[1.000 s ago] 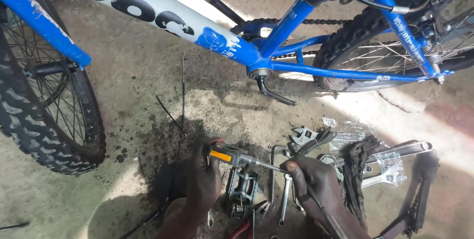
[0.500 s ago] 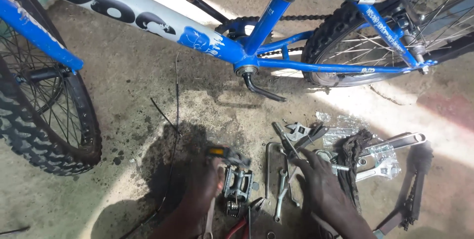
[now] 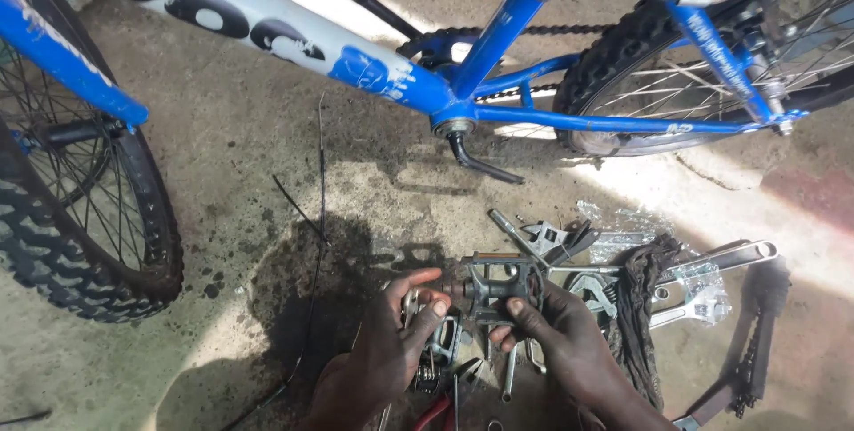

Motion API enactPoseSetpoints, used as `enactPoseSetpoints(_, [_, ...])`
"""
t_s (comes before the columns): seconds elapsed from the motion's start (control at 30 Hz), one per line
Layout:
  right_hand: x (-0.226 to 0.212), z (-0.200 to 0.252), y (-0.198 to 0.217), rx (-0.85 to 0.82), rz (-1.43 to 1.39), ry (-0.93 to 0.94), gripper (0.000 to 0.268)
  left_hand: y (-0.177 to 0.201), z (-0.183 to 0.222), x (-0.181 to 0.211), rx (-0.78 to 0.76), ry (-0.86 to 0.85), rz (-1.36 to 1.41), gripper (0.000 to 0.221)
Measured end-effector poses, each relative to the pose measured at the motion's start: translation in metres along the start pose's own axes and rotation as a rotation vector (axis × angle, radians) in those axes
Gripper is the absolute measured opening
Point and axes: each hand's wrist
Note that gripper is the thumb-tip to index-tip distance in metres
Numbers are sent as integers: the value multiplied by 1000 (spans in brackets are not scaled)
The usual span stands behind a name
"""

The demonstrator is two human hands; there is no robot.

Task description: Disassembling and inspecting a bicycle pedal using various hand tools on the floor.

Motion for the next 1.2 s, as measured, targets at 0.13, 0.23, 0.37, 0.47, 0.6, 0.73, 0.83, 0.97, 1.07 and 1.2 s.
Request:
enactPoseSetpoints(0.13, [15,-5,-7,-50,-233,-153,26,3,1,-9,27,-188,308,22])
enactPoseSetpoints(0.23, [29,-13,-5,-119,-294,-106,25,8,3,-7,46,-233,317,13])
enactPoseSetpoints(0.37, [35,-18,-6,-164,-223,-58,27,11,4,-13,75,-255,187,3])
enactPoseSetpoints(0.47, [21,-11,-11,-169,-134,-1,58,19,9,6,-19,-347,97,6])
enactPoseSetpoints(0.6, [25,-14,-14,15,-185,-97,28,12,13,22,-62,-301,71,14])
enactPoseSetpoints(0.73, [32,-13,-10,-25,-256,31,29,4,12,21,-1,-340,163,5])
enactPoseSetpoints(0.83, [25,-7,-10,-13,-224,52,25,4,10,26,-14,-308,136,6])
enactPoseSetpoints(0.97, [25,-9,-8,-18,-229,79,27,2,9,27,1,-268,139,6])
enactPoseSetpoints(1.07, [23,-5,-5,-49,-233,115,23,-4,8,22,-15,-239,277,3])
enactPoseSetpoints(1.2, [26,-5,-5,-35,-256,106,24,-3,7,19,-25,-268,213,7])
Point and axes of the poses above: each hand's wrist, its own z-axis away from the middle knuckle, its own y-axis out of the back of the hand, x = y × z, and after that the axes turned 14 degrees about -y, right-handed
